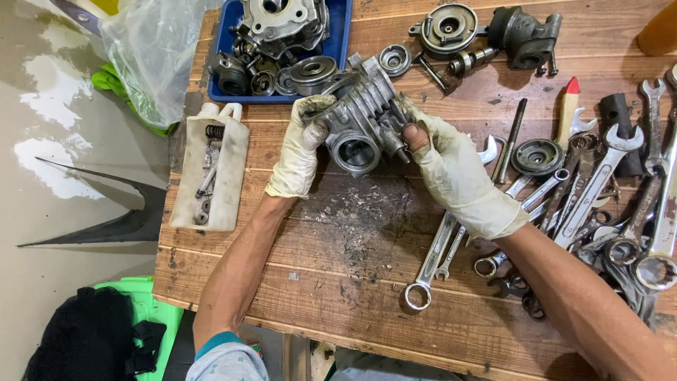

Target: The person holds a metallic engine block and inserts a cylindrical bearing into its bore. They rotate the block to check fit and alignment, then place the bearing into a blue tray. The person repeats the process with another bearing, inserting it into the same bore and rotating the block to inspect the placement.

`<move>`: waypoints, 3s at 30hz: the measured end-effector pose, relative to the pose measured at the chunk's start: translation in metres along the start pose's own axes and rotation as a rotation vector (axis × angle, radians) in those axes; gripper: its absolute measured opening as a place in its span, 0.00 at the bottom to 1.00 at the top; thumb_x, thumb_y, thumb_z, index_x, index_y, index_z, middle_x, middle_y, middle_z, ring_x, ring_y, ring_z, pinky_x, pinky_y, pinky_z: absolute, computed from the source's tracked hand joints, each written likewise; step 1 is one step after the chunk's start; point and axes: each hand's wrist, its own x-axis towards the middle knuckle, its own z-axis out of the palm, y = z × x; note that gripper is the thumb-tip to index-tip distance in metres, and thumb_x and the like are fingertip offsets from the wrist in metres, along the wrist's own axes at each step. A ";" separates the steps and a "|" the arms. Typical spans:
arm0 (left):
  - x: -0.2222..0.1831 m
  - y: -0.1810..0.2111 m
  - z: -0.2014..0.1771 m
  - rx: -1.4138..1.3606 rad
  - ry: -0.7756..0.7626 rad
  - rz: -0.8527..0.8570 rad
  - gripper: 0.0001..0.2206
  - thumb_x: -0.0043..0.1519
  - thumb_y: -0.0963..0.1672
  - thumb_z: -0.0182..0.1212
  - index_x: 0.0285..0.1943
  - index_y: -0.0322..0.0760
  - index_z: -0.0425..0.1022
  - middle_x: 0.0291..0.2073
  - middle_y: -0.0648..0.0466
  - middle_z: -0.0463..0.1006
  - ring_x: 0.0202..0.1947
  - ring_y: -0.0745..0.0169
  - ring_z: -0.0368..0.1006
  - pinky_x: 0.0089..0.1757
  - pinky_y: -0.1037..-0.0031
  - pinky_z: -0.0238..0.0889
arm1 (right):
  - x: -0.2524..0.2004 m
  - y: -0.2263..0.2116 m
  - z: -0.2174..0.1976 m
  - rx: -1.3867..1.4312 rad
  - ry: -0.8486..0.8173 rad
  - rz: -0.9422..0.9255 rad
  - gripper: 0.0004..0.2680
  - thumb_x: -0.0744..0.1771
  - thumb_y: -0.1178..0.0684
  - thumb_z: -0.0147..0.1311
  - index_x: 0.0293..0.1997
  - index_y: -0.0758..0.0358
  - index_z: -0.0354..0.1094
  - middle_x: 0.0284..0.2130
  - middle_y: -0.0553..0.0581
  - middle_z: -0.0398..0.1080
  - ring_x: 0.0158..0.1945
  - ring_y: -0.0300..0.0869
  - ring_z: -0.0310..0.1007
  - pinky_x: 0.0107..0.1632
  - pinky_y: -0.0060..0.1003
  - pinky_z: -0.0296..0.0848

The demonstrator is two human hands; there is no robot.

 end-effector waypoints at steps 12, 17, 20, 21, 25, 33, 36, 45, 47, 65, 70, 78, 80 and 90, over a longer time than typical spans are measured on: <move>0.001 -0.033 -0.028 -0.088 -0.012 0.016 0.19 0.63 0.44 0.70 0.58 0.32 0.68 0.52 0.35 0.79 0.48 0.42 0.80 0.46 0.56 0.79 | 0.001 0.005 -0.005 -0.097 -0.053 0.034 0.13 0.73 0.45 0.50 0.57 0.63 0.73 0.44 0.58 0.78 0.53 0.37 0.71 0.63 0.45 0.67; 0.003 -0.048 -0.035 -0.089 -0.009 0.014 0.23 0.61 0.46 0.73 0.59 0.31 0.67 0.54 0.34 0.78 0.50 0.40 0.79 0.47 0.53 0.78 | -0.002 0.021 -0.007 0.153 0.019 0.131 0.10 0.72 0.53 0.51 0.53 0.71 0.72 0.39 0.58 0.78 0.50 0.32 0.72 0.65 0.37 0.69; 0.004 -0.052 -0.036 -0.046 0.015 -0.009 0.24 0.62 0.48 0.72 0.61 0.35 0.67 0.56 0.38 0.77 0.52 0.43 0.79 0.49 0.57 0.78 | 0.000 0.029 -0.014 -0.142 -0.061 0.031 0.11 0.74 0.46 0.49 0.50 0.63 0.72 0.37 0.55 0.75 0.47 0.36 0.68 0.58 0.43 0.69; 0.004 -0.051 -0.035 -0.025 0.028 -0.035 0.24 0.62 0.48 0.73 0.62 0.38 0.68 0.56 0.42 0.78 0.53 0.48 0.79 0.49 0.60 0.77 | 0.001 0.029 -0.015 -0.191 -0.084 0.027 0.11 0.75 0.44 0.49 0.45 0.59 0.73 0.31 0.50 0.73 0.42 0.35 0.67 0.54 0.42 0.70; 0.004 -0.055 -0.029 0.022 0.042 -0.018 0.25 0.62 0.49 0.73 0.63 0.41 0.67 0.57 0.45 0.77 0.53 0.53 0.78 0.49 0.64 0.77 | -0.003 0.023 -0.012 -0.191 -0.069 0.036 0.12 0.75 0.44 0.48 0.46 0.61 0.73 0.33 0.50 0.73 0.43 0.34 0.64 0.54 0.42 0.70; -0.004 -0.022 0.011 0.053 0.065 0.029 0.28 0.59 0.54 0.74 0.63 0.43 0.68 0.57 0.48 0.78 0.57 0.64 0.74 0.54 0.68 0.73 | -0.010 0.015 -0.013 -0.247 -0.002 0.049 0.13 0.76 0.43 0.49 0.36 0.56 0.68 0.29 0.44 0.63 0.39 0.35 0.60 0.48 0.33 0.64; -0.008 -0.014 0.013 0.045 0.039 0.010 0.31 0.59 0.54 0.75 0.66 0.44 0.66 0.61 0.47 0.77 0.59 0.61 0.74 0.57 0.65 0.73 | -0.006 -0.029 0.007 -0.250 0.012 0.037 0.13 0.76 0.42 0.48 0.38 0.55 0.68 0.32 0.42 0.64 0.41 0.34 0.60 0.51 0.35 0.66; -0.017 0.006 0.016 -0.015 0.013 0.066 0.33 0.63 0.53 0.72 0.75 0.46 0.61 0.70 0.47 0.69 0.70 0.58 0.63 0.67 0.59 0.62 | -0.012 0.004 0.005 -0.174 0.078 0.103 0.13 0.74 0.42 0.48 0.38 0.56 0.71 0.28 0.46 0.70 0.35 0.32 0.65 0.48 0.29 0.67; -0.016 0.003 0.016 -0.037 0.012 0.054 0.33 0.62 0.53 0.73 0.75 0.48 0.62 0.69 0.47 0.70 0.70 0.58 0.65 0.67 0.60 0.62 | -0.012 0.012 0.004 -0.171 0.093 0.107 0.13 0.74 0.40 0.49 0.40 0.56 0.72 0.30 0.44 0.70 0.36 0.31 0.65 0.49 0.29 0.69; -0.015 0.007 0.015 -0.030 -0.020 0.013 0.34 0.63 0.51 0.74 0.76 0.48 0.61 0.70 0.47 0.69 0.71 0.57 0.63 0.69 0.56 0.58 | -0.015 0.048 -0.013 -0.078 0.158 0.127 0.13 0.73 0.41 0.51 0.48 0.61 0.75 0.35 0.52 0.76 0.38 0.32 0.73 0.50 0.30 0.75; -0.016 0.008 0.016 -0.030 -0.008 0.018 0.34 0.62 0.52 0.75 0.75 0.49 0.63 0.68 0.49 0.72 0.68 0.60 0.65 0.68 0.57 0.59 | -0.008 0.024 -0.001 -0.016 0.141 0.115 0.16 0.71 0.43 0.53 0.60 0.63 0.71 0.43 0.54 0.76 0.43 0.34 0.75 0.52 0.33 0.78; -0.015 0.015 0.019 0.152 0.019 0.013 0.33 0.63 0.55 0.69 0.75 0.47 0.62 0.66 0.45 0.73 0.69 0.52 0.66 0.67 0.54 0.61 | -0.008 0.014 0.011 0.160 0.087 0.133 0.22 0.71 0.46 0.51 0.74 0.62 0.53 0.59 0.61 0.70 0.56 0.40 0.73 0.61 0.40 0.76; -0.015 0.016 0.020 0.166 0.036 -0.009 0.33 0.62 0.55 0.70 0.74 0.49 0.63 0.66 0.46 0.74 0.68 0.51 0.67 0.66 0.55 0.62 | -0.010 0.036 -0.001 0.118 0.089 0.137 0.20 0.71 0.45 0.50 0.71 0.62 0.58 0.57 0.59 0.71 0.55 0.39 0.73 0.60 0.40 0.76; -0.016 0.015 0.020 0.082 0.065 -0.030 0.34 0.59 0.53 0.74 0.73 0.50 0.65 0.66 0.48 0.74 0.67 0.57 0.67 0.66 0.56 0.61 | -0.010 0.009 0.006 -0.028 0.102 0.177 0.15 0.72 0.45 0.50 0.63 0.61 0.69 0.50 0.56 0.75 0.51 0.38 0.74 0.61 0.39 0.74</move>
